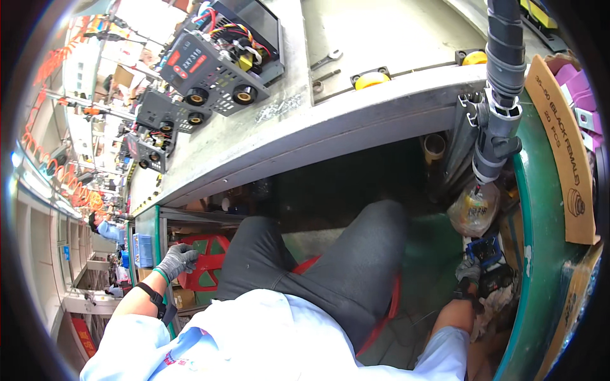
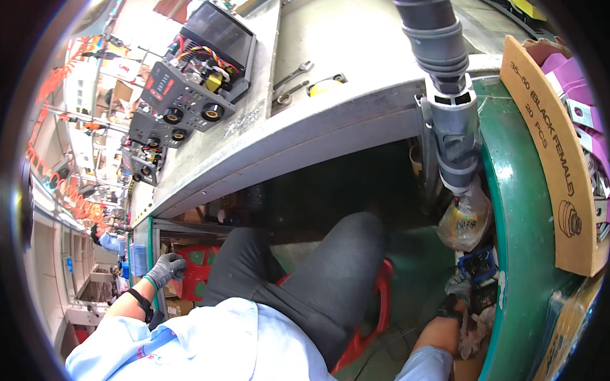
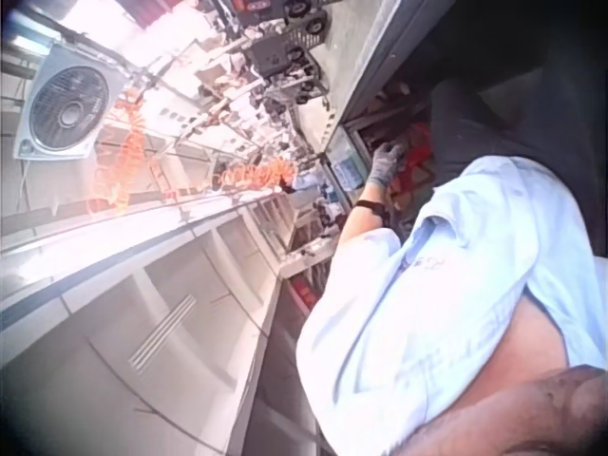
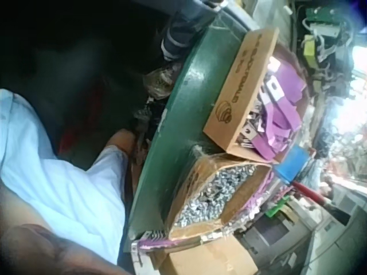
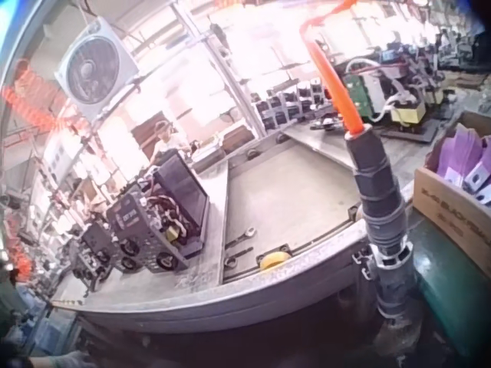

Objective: Assembling and inspecting internal components of portable welding machines on an assembly line.

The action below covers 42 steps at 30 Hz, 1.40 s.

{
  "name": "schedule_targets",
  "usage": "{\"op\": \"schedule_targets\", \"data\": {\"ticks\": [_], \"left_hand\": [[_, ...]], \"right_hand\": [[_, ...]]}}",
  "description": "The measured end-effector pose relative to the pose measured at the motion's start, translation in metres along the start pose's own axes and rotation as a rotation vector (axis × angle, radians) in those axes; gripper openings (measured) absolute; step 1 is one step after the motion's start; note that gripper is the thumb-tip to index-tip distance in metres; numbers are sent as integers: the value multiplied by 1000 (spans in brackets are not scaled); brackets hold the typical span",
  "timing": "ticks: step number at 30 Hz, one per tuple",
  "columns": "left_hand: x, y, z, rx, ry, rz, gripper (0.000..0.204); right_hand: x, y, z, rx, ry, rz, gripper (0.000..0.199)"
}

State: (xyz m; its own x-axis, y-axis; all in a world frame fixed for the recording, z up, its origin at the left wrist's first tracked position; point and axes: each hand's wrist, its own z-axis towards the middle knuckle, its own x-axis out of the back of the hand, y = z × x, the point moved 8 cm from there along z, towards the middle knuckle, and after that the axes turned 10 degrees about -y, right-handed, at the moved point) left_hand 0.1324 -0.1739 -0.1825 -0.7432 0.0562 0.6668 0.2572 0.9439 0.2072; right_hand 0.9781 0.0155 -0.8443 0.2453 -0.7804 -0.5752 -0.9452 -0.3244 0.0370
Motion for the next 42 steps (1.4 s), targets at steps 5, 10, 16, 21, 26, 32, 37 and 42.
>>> {"op": "schedule_targets", "data": {"ticks": [5, 10, 16, 21, 26, 32, 37, 42], "left_hand": [[1, 30, -20, 27, -16, 117, 36], [-7, 42, -26, 47, -46, 172, 36], [-28, 42, -14, 47, -141, 235, 39], [-16, 38, -7, 59, -151, 252, 47], [-14, 21, 6, 45, -194, 149, 40], [-19, 72, 0, -269, -68, 393, 50], [-60, 153, -30, -652, -197, 350, 53], [-87, 202, -71, -906, -375, 213, 56]], "right_hand": [[20, -1, 8, 27, 42, 63, 38], [31, -1, 13, 61, -95, 141, 27], [61, -17, 63, 72, -156, 217, 25], [35, -12, 61, -39, -262, 157, 22], [8, -4, -1, 7, -202, 35, 21], [-50, 12, -143, 35, -218, -229, 23], [-156, 68, -286, 21, -367, -515, 28], [-313, 192, -404, -58, -731, -830, 33]]}}
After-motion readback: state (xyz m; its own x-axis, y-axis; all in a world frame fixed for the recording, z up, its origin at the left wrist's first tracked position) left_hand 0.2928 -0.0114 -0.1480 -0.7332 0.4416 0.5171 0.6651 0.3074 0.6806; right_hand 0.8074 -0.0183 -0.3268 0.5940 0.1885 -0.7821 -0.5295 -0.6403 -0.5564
